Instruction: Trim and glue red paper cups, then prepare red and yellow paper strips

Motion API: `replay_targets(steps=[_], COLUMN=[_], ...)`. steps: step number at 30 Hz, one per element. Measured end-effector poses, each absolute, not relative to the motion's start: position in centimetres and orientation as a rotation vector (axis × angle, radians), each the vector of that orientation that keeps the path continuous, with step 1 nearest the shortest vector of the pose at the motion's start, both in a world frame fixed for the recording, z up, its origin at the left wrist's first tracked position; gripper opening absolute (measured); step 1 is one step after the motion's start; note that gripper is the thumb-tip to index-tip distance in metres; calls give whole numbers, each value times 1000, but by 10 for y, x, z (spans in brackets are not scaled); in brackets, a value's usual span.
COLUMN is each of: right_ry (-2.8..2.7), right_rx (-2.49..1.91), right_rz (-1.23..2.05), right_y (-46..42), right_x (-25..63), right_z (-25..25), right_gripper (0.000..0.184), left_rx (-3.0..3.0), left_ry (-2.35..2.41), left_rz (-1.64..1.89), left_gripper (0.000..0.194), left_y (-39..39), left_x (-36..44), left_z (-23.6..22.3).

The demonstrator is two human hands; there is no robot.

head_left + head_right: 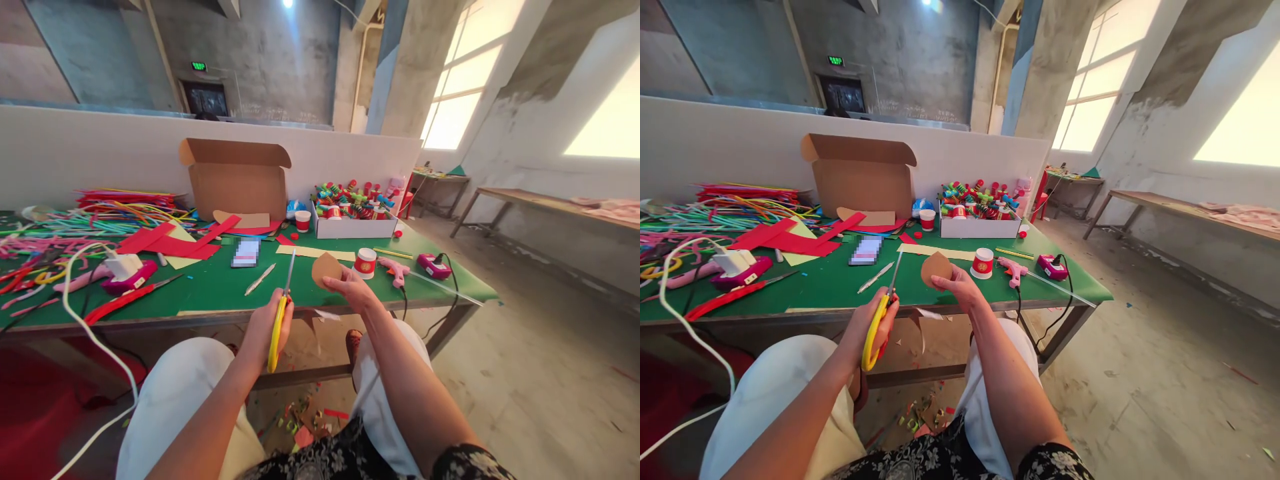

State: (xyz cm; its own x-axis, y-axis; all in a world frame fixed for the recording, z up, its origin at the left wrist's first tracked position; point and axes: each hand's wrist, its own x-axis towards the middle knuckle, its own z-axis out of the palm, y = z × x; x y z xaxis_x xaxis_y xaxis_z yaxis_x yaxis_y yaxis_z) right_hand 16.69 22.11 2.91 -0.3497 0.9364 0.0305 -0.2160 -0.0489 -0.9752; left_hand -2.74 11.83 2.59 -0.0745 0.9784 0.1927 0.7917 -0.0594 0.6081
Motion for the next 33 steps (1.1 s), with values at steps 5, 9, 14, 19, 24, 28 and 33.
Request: replay_targets(steps=[5, 9, 14, 19, 24, 28, 33], right_ry=[-1202, -1117, -1100, -1126, -1156, -1199, -1167], right_rx=[-806, -791, -786, -768, -761, -782, -794], right_rz=[1537, 1527, 1559, 1617, 1676, 1703, 1688], right_y=[218, 216, 213, 210, 211, 212, 216], right_x=[162, 155, 149, 145, 147, 149, 147], right_z=[31, 30, 27, 27, 27, 23, 14], right_gripper=[46, 50, 56, 52, 52, 49, 53], left_rx=[2096, 2139, 2218, 2219, 2221, 2211, 2195], left_ry=[2099, 2060, 2072, 2077, 2081, 2079, 2082], left_rz=[444, 321, 243, 243, 249, 261, 274], left_gripper=[17, 23, 27, 27, 29, 30, 29], left_y=[120, 117, 114, 111, 111, 111, 110], left_x=[-32, -24, -18, -14, -12, -12, -10], left_z=[33, 28, 23, 29, 31, 32, 35])
